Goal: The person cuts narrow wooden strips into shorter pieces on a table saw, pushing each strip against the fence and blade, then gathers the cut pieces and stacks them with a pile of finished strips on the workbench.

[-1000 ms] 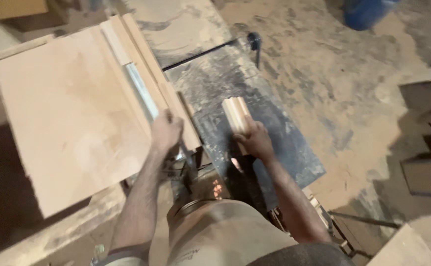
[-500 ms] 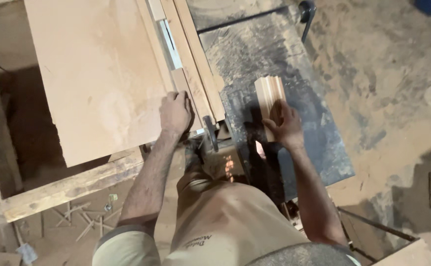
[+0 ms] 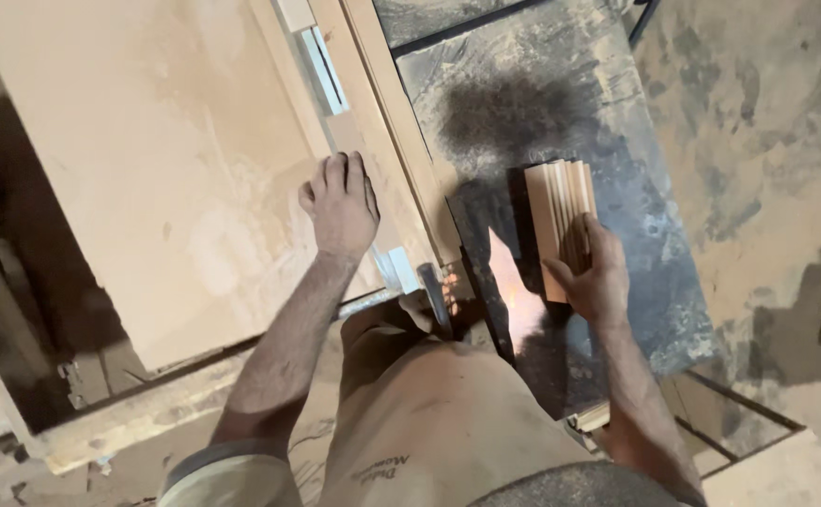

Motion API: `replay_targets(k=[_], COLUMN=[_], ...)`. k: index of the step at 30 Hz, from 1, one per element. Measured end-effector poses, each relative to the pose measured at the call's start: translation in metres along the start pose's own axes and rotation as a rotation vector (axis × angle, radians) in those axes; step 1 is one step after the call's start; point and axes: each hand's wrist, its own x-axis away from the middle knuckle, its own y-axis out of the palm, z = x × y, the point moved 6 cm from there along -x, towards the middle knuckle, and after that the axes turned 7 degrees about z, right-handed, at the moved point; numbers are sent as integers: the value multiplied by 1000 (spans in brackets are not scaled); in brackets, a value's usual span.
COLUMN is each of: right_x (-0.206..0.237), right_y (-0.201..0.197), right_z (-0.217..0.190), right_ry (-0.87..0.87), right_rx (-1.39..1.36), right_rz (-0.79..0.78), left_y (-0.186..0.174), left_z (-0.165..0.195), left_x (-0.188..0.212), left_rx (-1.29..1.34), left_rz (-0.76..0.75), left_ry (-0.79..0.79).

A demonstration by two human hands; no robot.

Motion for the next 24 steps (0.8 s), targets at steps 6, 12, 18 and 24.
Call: replay_targets(k=[6,12,18,24], right_x=[0,1,-8,-13], right_y=[0,1,0,-3], right_z=[-4,-3,-17,-11], right_ry=[63,297,230,257], right_rx=[134,126,136,86], right_rz=[-33,-52,44,3], left_y=[23,56,70,-7], left_z=[-31,-74,-103,-68], left_x=[-64,-141,-244,-286], left_rx=[-30,-30,-12,-214], left_rz=[-37,-26,-56,474], left_ry=[21,53,38,228])
